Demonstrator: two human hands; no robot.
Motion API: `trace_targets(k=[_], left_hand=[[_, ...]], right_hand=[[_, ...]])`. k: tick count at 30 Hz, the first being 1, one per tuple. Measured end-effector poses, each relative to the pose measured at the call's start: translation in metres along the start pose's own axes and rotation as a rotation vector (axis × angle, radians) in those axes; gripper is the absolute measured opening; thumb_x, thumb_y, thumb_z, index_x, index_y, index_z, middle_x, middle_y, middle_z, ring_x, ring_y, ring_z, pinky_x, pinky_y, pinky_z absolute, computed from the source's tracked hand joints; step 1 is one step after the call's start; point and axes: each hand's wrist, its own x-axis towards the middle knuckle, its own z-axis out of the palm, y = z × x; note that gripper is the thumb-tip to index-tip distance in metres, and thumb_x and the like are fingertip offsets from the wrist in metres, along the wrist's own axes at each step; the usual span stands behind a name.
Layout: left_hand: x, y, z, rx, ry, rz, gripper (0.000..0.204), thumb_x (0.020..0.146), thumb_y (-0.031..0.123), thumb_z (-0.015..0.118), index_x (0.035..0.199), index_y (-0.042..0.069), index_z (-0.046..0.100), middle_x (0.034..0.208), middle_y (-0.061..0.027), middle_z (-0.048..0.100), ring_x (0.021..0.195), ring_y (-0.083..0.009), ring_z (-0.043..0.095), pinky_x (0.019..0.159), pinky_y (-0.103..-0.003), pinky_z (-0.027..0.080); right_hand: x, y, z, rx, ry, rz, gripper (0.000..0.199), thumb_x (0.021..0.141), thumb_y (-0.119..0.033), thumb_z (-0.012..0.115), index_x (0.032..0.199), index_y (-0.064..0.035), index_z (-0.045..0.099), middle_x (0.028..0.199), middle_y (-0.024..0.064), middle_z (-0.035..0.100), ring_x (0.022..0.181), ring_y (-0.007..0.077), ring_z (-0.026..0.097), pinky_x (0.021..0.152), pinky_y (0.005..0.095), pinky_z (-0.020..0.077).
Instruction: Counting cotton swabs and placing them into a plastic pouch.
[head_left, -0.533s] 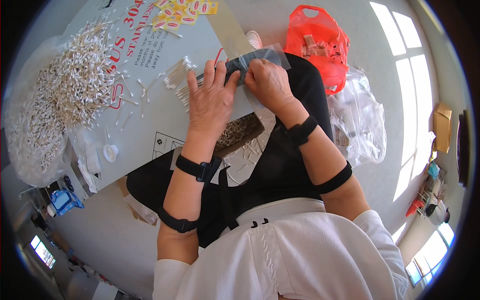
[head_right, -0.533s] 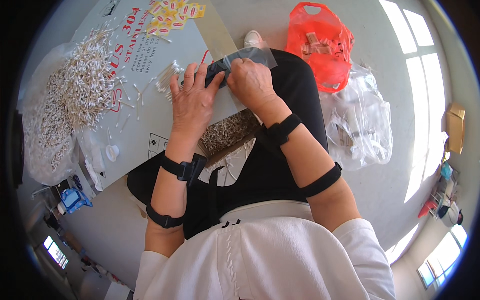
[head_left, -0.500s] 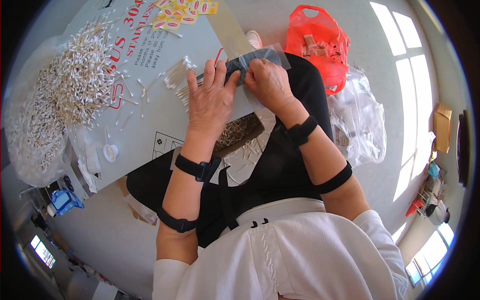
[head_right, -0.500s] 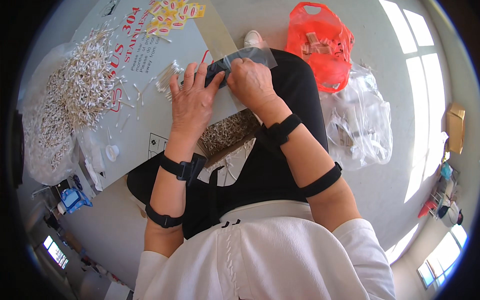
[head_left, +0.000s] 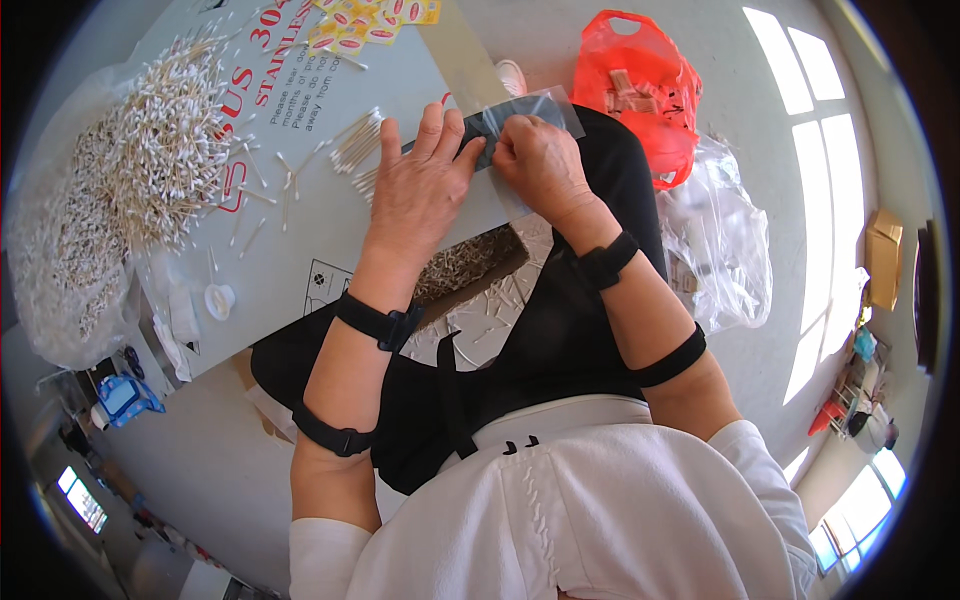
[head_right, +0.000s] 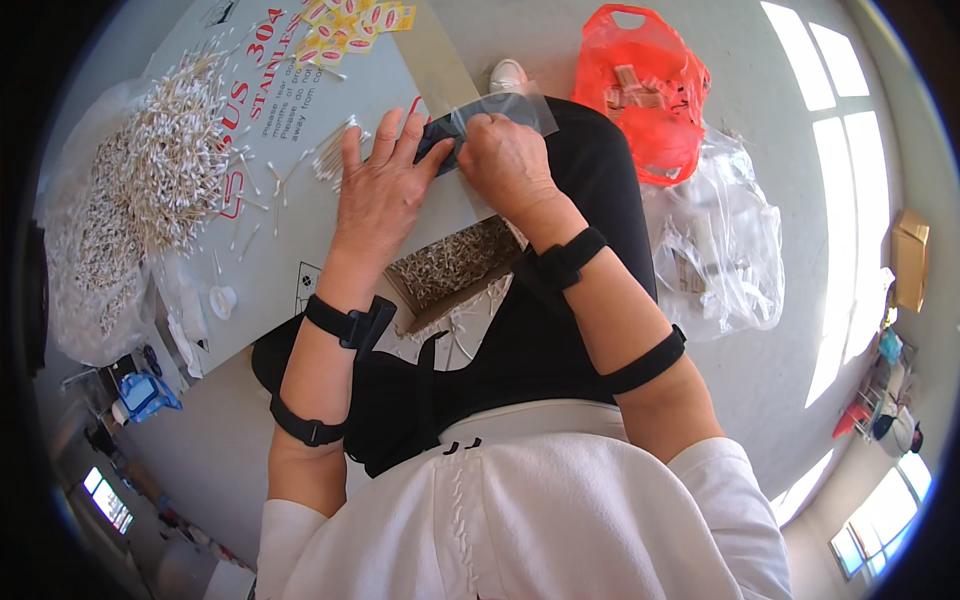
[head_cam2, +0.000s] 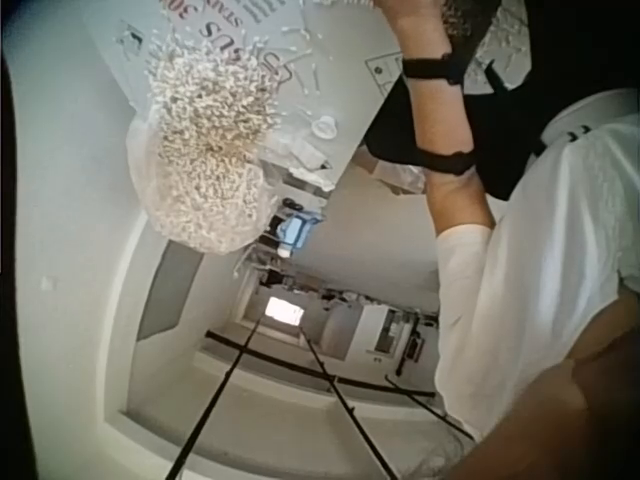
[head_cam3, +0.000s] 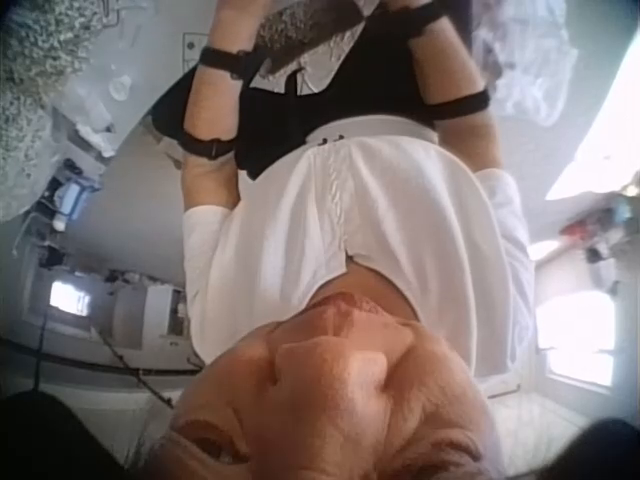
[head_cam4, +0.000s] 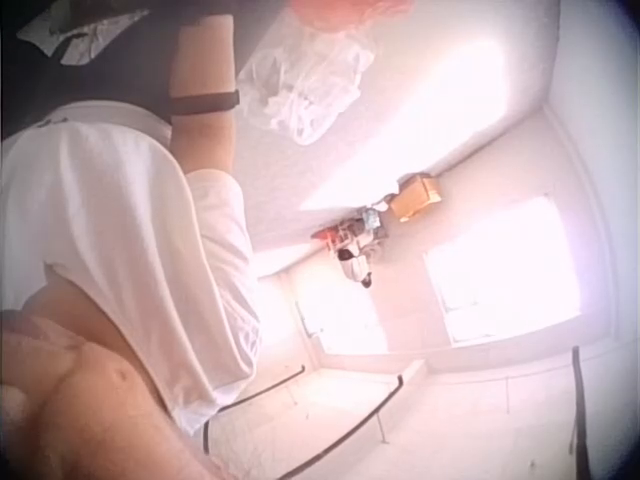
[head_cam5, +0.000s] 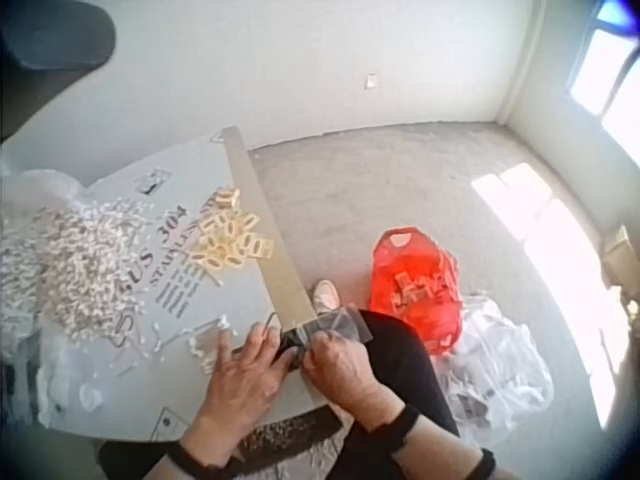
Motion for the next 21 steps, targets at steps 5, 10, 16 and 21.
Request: trace_targets(k=[5, 10, 16, 21], left_hand=[[0.0050, 0.0021, 0.0031, 0.012, -0.013, 0.026, 0.027, 0.088, 0.019, 0.059, 0.113, 0.020, 0.069, 0.125, -0.0036, 0.052, 0.131, -0.0223, 0.036, 0.099, -0.054, 0.030], [0.0003, -0.0026, -0.0002, -0.006, -0.008, 0.026, 0.027, 0.088, 0.019, 0.060, 0.113, 0.020, 0.069, 0.125, -0.0035, 0.052, 0.130, -0.0226, 0.036, 0.099, -0.054, 0.030], [0.0013, -0.0028, 0.0016, 0.001, 0.001, 0.031, 0.027, 0.088, 0.021, 0.060, 0.112, 0.020, 0.070, 0.125, -0.0033, 0.053, 0.129, -0.0226, 0.036, 0.100, -0.054, 0.031], [0.0018, -0.0025, 0.0016, 0.003, -0.005, 0.028, 0.027, 0.087, 0.020, 0.061, 0.112, 0.020, 0.070, 0.127, -0.0034, 0.052, 0.129, -0.0224, 0.037, 0.101, -0.055, 0.030]], right_hand=[[0.0010, -0.0018, -0.0007, 0.009, -0.017, 0.013, 0.012, 0.078, -0.011, 0.063, 0.073, -0.0041, 0.055, 0.075, 0.0151, 0.063, 0.073, 0.0370, 0.063, 0.064, 0.0458, 0.0507], [0.0012, 0.0001, -0.0005, 0.012, -0.017, 0.006, 0.012, 0.079, -0.011, 0.063, 0.073, -0.0039, 0.055, 0.075, 0.0152, 0.063, 0.073, 0.0370, 0.063, 0.064, 0.0455, 0.0508], [0.0007, -0.0003, -0.0001, 0.014, -0.023, 0.012, 0.011, 0.079, -0.011, 0.062, 0.074, -0.0039, 0.056, 0.076, 0.0151, 0.063, 0.073, 0.0368, 0.063, 0.064, 0.0453, 0.0508], [0.0010, -0.0007, -0.0009, 0.015, -0.025, 0.011, 0.011, 0.079, -0.012, 0.062, 0.074, -0.0038, 0.056, 0.076, 0.0149, 0.063, 0.074, 0.0366, 0.063, 0.064, 0.0453, 0.0507]])
